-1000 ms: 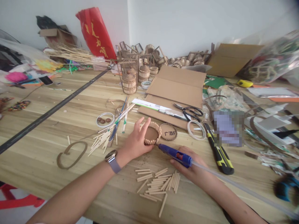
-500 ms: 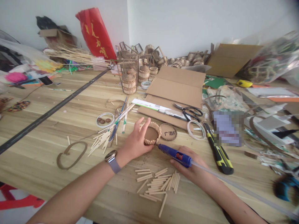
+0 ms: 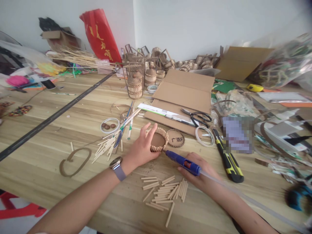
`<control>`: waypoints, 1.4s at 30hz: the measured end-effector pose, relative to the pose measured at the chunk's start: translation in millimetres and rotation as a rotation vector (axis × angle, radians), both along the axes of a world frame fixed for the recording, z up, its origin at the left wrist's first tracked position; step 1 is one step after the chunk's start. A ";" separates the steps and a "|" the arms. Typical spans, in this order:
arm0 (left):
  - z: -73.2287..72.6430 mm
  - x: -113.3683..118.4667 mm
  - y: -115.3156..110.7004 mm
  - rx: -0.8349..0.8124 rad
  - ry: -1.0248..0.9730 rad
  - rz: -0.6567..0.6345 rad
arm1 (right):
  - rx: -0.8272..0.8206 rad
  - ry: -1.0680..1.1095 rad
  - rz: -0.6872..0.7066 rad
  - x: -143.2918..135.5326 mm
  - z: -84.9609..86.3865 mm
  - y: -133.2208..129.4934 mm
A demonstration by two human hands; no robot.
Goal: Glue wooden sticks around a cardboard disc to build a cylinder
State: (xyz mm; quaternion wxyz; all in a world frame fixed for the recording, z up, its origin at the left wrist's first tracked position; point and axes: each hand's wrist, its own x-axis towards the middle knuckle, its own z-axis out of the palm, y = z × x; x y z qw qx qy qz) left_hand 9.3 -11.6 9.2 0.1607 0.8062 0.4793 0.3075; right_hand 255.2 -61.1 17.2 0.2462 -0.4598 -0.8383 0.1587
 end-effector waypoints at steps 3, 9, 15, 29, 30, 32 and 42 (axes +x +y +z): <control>-0.6 -0.2 0.1 0.003 0.002 0.000 | 0.002 0.024 0.018 0.6 4.4 0.5; 0.7 -0.3 -0.6 -0.018 0.002 0.006 | -0.210 0.193 -0.074 19.6 24.3 3.4; -0.3 -1.0 0.4 -0.017 0.001 -0.010 | -0.581 0.649 -0.574 39.0 21.7 14.1; 0.7 -0.6 0.4 -0.011 0.006 -0.001 | 0.244 -0.216 -0.131 19.5 36.5 0.0; 0.9 -0.6 0.4 -0.016 0.003 0.000 | 0.227 -0.210 0.035 8.3 35.7 -4.8; 0.9 -0.6 0.4 -0.025 -0.002 0.003 | 0.196 -0.226 0.236 -14.0 34.1 -14.6; 1.3 -1.0 -0.4 -0.034 -0.004 -0.002 | 0.166 -0.537 0.356 -46.7 31.1 -30.9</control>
